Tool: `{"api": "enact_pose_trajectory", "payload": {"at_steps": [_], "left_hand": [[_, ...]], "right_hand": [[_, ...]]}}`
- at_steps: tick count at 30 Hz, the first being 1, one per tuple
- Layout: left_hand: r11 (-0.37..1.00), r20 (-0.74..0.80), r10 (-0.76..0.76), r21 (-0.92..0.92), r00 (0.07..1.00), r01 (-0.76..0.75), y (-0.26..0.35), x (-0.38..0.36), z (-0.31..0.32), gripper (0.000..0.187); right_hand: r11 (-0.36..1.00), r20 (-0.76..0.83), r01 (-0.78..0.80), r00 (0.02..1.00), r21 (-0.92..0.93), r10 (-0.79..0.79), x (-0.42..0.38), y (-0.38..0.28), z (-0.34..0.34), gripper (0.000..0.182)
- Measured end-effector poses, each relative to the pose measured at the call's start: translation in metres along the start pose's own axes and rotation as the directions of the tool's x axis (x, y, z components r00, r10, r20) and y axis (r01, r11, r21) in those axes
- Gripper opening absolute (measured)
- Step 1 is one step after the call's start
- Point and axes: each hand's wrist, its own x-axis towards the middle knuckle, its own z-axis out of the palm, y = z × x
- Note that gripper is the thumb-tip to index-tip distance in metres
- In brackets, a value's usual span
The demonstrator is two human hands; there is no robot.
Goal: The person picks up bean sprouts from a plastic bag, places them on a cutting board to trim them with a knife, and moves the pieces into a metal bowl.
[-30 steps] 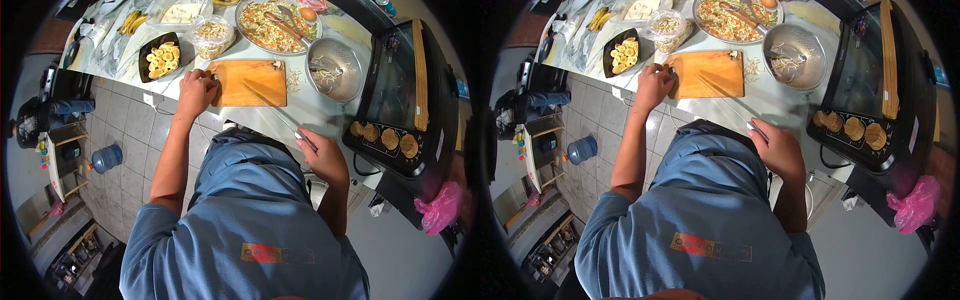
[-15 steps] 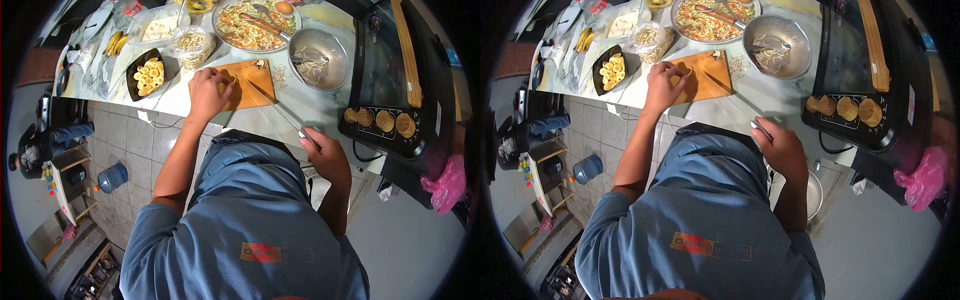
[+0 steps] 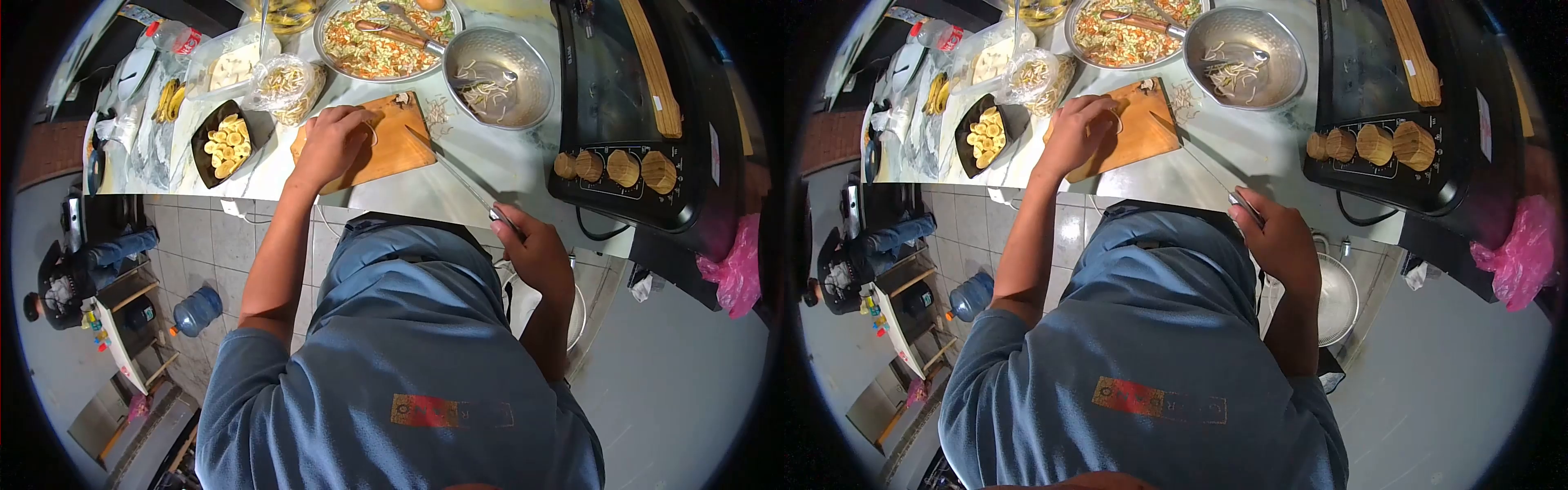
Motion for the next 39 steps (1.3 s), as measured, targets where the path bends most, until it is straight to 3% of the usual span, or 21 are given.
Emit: {"api": "enact_pose_trajectory", "payload": {"at_steps": [10,16,19,22,24,28,30,39], "left_hand": [[0.986,0.012,-0.049,0.157,0.999,0.046,-0.005,0.001,0.008,0.015],[0.981,-0.036,-0.166,0.1,0.985,0.169,0.003,-0.005,0.018,0.029],[0.981,-0.005,-0.18,0.068,0.984,0.18,0.008,-0.006,0.017,0.033],[0.984,-0.089,-0.173,0.015,0.981,0.175,0.014,-0.006,0.013,0.035],[0.967,-0.013,-0.256,-0.005,0.967,0.256,0.02,-0.004,0.005,0.038],[0.953,-0.025,-0.302,-0.012,0.953,0.302,0.007,-0.007,0.014,0.032],[0.928,-0.003,-0.365,-0.078,0.931,0.364,0.003,-0.006,0.015,0.026],[0.932,-0.063,-0.361,-0.002,0.93,0.361,0.002,0.003,0.021,0.025]], "right_hand": [[1.0,-0.021,-0.004,1.0,-0.007,0.004,0.002,-0.004,0.002,0.043],[0.999,0.038,-0.046,0.998,0.027,0.045,0.004,-0.015,0.008,0.041],[0.999,-0.013,0.041,0.999,-0.023,-0.041,0.008,-0.016,0.012,0.039],[0.998,0.047,-0.057,0.997,0.035,0.055,0.012,-0.034,0.012,0.038],[1.0,0.013,-0.028,1.0,-0.011,0.028,0.015,-0.036,0.016,0.038],[0.999,0.023,-0.001,1.0,0.042,0.0,0.022,-0.033,0.025,0.038],[0.995,0.001,0.088,0.996,0.04,-0.088,0.024,-0.033,0.029,0.036],[0.99,-0.026,0.143,0.989,0.006,-0.143,0.03,-0.04,0.033,0.033]]}}
